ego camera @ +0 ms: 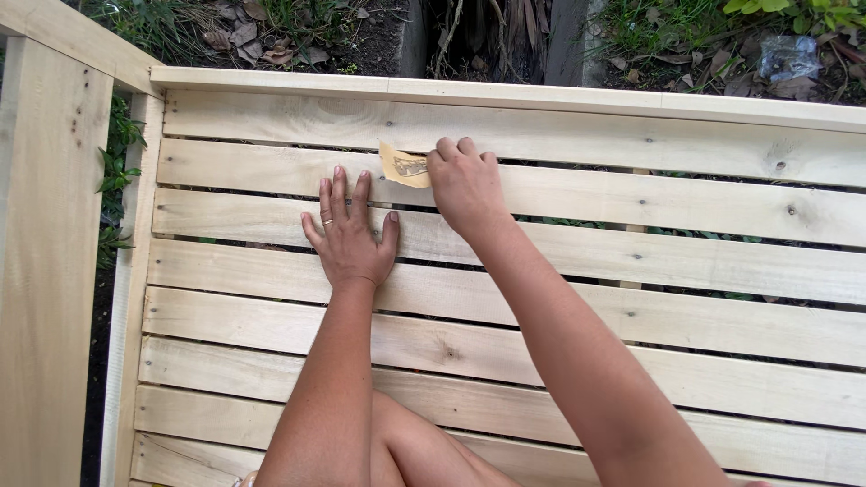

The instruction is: The person sands the slatted surface of an unfinished wooden bench frame, rubbing sandpaper by hand across the boards while sitting on the structure. They occasionally switch to a flat scraper blade to scrape the wood, then resume sanding different sections of the bench.

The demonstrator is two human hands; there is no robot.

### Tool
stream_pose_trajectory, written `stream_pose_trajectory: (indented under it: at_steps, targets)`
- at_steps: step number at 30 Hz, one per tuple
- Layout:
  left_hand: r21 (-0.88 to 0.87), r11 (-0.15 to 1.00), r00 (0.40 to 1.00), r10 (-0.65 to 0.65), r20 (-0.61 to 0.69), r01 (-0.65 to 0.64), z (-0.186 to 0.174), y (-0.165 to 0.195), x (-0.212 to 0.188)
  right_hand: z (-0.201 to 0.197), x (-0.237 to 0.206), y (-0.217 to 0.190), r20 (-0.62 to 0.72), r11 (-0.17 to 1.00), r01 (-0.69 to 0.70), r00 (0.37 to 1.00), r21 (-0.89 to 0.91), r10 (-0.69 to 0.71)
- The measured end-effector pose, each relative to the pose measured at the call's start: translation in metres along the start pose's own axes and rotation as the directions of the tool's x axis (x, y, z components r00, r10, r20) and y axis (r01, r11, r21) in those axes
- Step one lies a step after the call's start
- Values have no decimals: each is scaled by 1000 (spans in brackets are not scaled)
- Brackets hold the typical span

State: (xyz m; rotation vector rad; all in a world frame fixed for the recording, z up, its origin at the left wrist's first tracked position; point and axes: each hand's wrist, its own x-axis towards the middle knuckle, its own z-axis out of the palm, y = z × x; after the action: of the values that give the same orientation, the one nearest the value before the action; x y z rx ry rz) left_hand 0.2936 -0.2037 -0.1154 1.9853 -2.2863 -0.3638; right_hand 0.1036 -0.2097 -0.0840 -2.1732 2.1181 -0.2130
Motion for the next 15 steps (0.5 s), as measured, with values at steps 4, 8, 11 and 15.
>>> stream_pose_trajectory:
  at_steps: [4, 8, 11, 15]
  targets:
    - [51, 999, 1000, 14, -22, -12, 0, -1, 1, 6, 9, -18, -69, 999, 30, 997, 34, -27]
    - [17, 1000, 1000, 16, -22, -15, 2, -1, 0, 4, 0, -3, -136, 993, 94, 987, 68, -84]
    - [12, 1000, 1000, 9, -17, -9, 3, -1, 0, 6, 3, -5, -59, 999, 49, 997, 21, -48]
    - [70, 998, 1000, 3, 0, -3, 2, -2, 1, 8, 13, -18, 12, 998, 17, 1000, 57, -18]
